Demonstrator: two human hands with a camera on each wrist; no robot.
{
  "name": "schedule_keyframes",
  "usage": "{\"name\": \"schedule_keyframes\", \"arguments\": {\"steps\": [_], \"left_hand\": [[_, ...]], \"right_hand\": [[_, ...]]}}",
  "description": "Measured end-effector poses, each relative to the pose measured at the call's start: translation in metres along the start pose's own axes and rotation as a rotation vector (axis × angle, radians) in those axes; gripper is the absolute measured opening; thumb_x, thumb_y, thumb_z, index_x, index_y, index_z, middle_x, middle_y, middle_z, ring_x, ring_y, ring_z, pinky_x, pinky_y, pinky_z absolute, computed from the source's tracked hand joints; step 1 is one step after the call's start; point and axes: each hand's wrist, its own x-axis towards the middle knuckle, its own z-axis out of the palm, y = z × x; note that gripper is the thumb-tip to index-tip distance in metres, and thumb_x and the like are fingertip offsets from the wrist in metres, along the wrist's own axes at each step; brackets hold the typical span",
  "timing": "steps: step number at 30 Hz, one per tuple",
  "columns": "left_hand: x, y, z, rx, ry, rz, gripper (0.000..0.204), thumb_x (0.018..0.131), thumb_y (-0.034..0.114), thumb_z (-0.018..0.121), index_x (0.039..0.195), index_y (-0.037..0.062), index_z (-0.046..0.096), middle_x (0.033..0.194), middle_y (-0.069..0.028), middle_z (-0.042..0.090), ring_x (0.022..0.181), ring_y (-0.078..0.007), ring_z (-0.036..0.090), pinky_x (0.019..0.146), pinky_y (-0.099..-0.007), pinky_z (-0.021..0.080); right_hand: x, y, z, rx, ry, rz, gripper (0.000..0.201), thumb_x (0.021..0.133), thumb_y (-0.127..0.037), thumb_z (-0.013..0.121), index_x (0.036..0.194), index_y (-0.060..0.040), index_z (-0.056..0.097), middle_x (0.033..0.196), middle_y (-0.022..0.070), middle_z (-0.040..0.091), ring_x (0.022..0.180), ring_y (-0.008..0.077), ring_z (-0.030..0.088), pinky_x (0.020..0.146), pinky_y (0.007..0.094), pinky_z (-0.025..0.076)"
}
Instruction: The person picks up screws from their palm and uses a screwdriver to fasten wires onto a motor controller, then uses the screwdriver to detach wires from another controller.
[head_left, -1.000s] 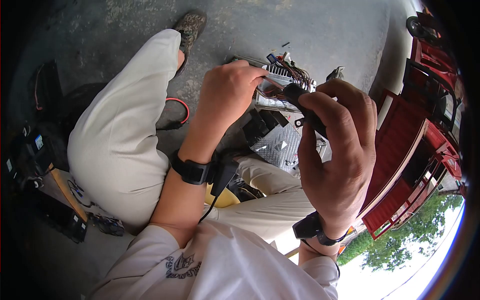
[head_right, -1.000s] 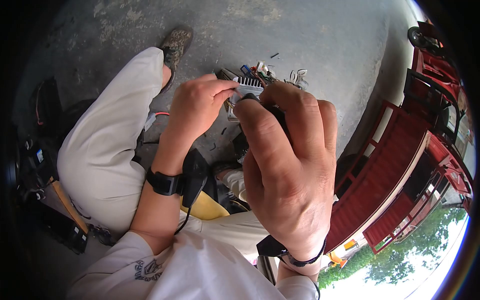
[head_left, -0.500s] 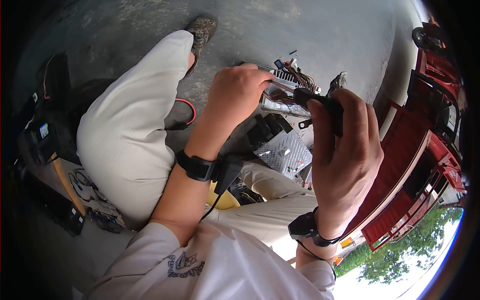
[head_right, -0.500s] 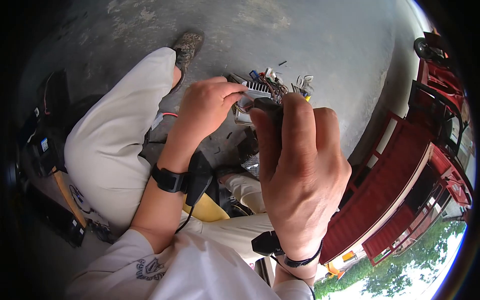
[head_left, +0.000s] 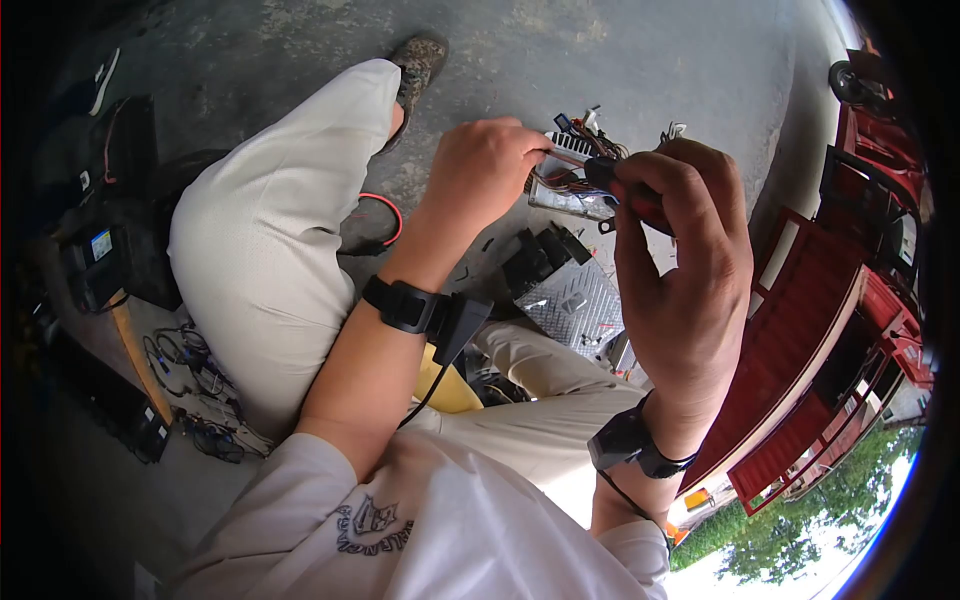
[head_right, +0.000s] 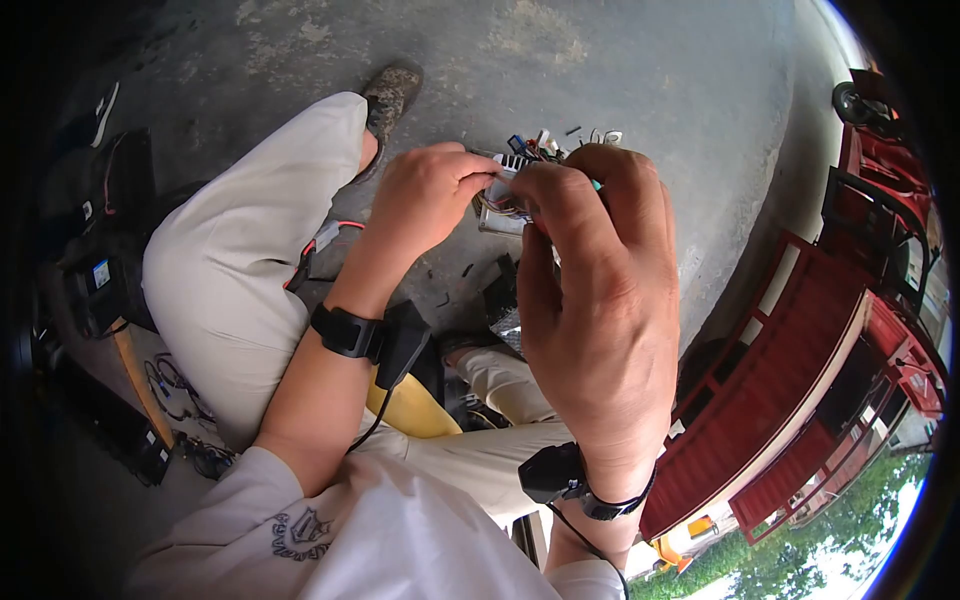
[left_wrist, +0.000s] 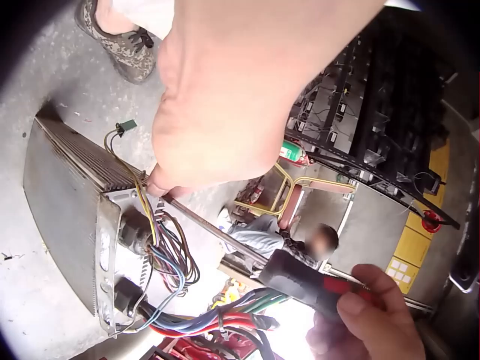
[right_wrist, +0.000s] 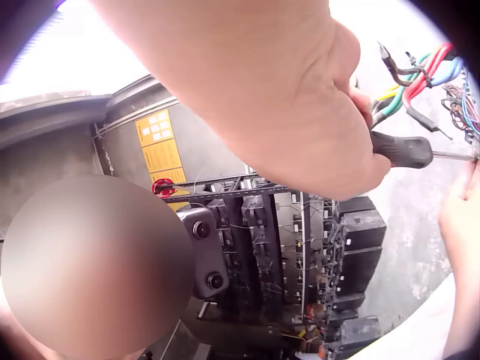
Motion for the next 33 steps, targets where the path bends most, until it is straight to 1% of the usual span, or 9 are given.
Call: {"name": "schedule_keyframes", "arguments": {"steps": [3,5,8,10,17,25,28,31,33], "left_hand": [[-0.001,0.001,0.0,0.006,0.022,0.023,0.014,0.086,0.015,0.074,0.099,0.011,0.078,0.083,-0.0106,0.07,0.077,-0.0335,0.068,0.069,-0.0436,0.053],[-0.003,0.001,0.001,0.031,0.018,0.019,0.012,0.087,0.017,0.073,0.096,0.0116,0.078,0.082,-0.0098,0.07,0.077,-0.0329,0.069,0.07,-0.0435,0.054],[-0.002,0.001,0.001,0.065,0.01,0.019,0.01,0.088,0.019,0.071,0.093,0.0125,0.078,0.083,-0.0088,0.07,0.078,-0.032,0.07,0.071,-0.0433,0.055],[-0.002,0.003,0.0,0.075,0.007,0.019,0.011,0.088,0.019,0.071,0.093,0.0127,0.078,0.084,-0.0086,0.07,0.079,-0.0316,0.07,0.071,-0.043,0.055],[-0.001,0.0,0.002,0.063,0.032,0.037,0.011,0.088,0.02,0.071,0.093,0.0121,0.077,0.086,-0.0082,0.071,0.081,-0.0312,0.07,0.073,-0.0429,0.055],[0.001,-0.002,0.001,0.052,0.014,0.03,0.011,0.088,0.019,0.071,0.094,0.0119,0.077,0.087,-0.0086,0.072,0.081,-0.0319,0.07,0.074,-0.0432,0.056],[0.002,-0.004,0.001,0.057,0.034,0.071,0.011,0.087,0.018,0.071,0.094,0.0119,0.078,0.087,-0.0087,0.072,0.081,-0.0319,0.07,0.074,-0.043,0.056],[0.002,-0.004,0.0,0.088,0.003,0.091,0.01,0.087,0.018,0.072,0.093,0.012,0.078,0.086,-0.0083,0.072,0.081,-0.0316,0.07,0.073,-0.0431,0.056],[0.003,-0.004,-0.001,0.105,-0.016,0.107,0.01,0.087,0.018,0.072,0.092,0.0117,0.078,0.086,-0.0081,0.072,0.08,-0.0314,0.07,0.072,-0.0429,0.056]], "right_hand": [[-0.003,-0.014,0.005,0.078,0.099,0.151,0.024,0.089,-0.01,0.075,0.109,-0.0047,0.063,0.096,0.0121,0.063,0.079,0.0303,0.071,0.065,0.0418,0.054],[-0.003,-0.014,0.002,-0.085,0.039,0.336,0.019,0.09,-0.011,0.075,0.104,-0.0035,0.064,0.095,0.012,0.063,0.077,0.0308,0.07,0.064,0.0417,0.054],[-0.006,0.004,0.002,0.02,0.06,0.28,0.021,0.089,-0.01,0.075,0.105,-0.0034,0.064,0.098,0.0132,0.063,0.078,0.0318,0.069,0.066,0.0415,0.054],[-0.007,0.011,0.001,0.066,0.054,-0.032,0.024,0.087,-0.007,0.075,0.108,-0.0035,0.065,0.101,0.0148,0.063,0.08,0.0325,0.068,0.07,0.0413,0.054],[-0.007,0.0,0.001,0.026,0.089,0.237,0.017,0.088,-0.004,0.072,0.104,-0.0024,0.067,0.101,0.0138,0.064,0.08,0.0351,0.067,0.071,0.0419,0.053],[-0.007,0.0,-0.001,0.079,0.036,0.02,0.023,0.084,0.0,0.072,0.105,-0.0032,0.067,0.1,0.0132,0.064,0.092,0.0324,0.064,0.081,0.0418,0.052],[-0.003,-0.012,-0.002,0.074,0.091,0.159,0.025,0.084,-0.001,0.072,0.108,-0.0037,0.065,0.097,0.0138,0.064,0.087,0.0326,0.066,0.076,0.0415,0.053],[-0.001,-0.011,0.0,-0.11,0.038,0.333,0.03,0.085,0.001,0.076,0.112,-0.002,0.065,0.102,0.0126,0.068,0.084,0.0239,0.074,0.074,0.0338,0.057],[-0.003,-0.006,0.005,0.03,0.143,0.165,0.023,0.086,-0.001,0.071,0.108,-0.003,0.064,0.095,0.0141,0.064,0.076,0.0339,0.067,0.065,0.041,0.053]]}}
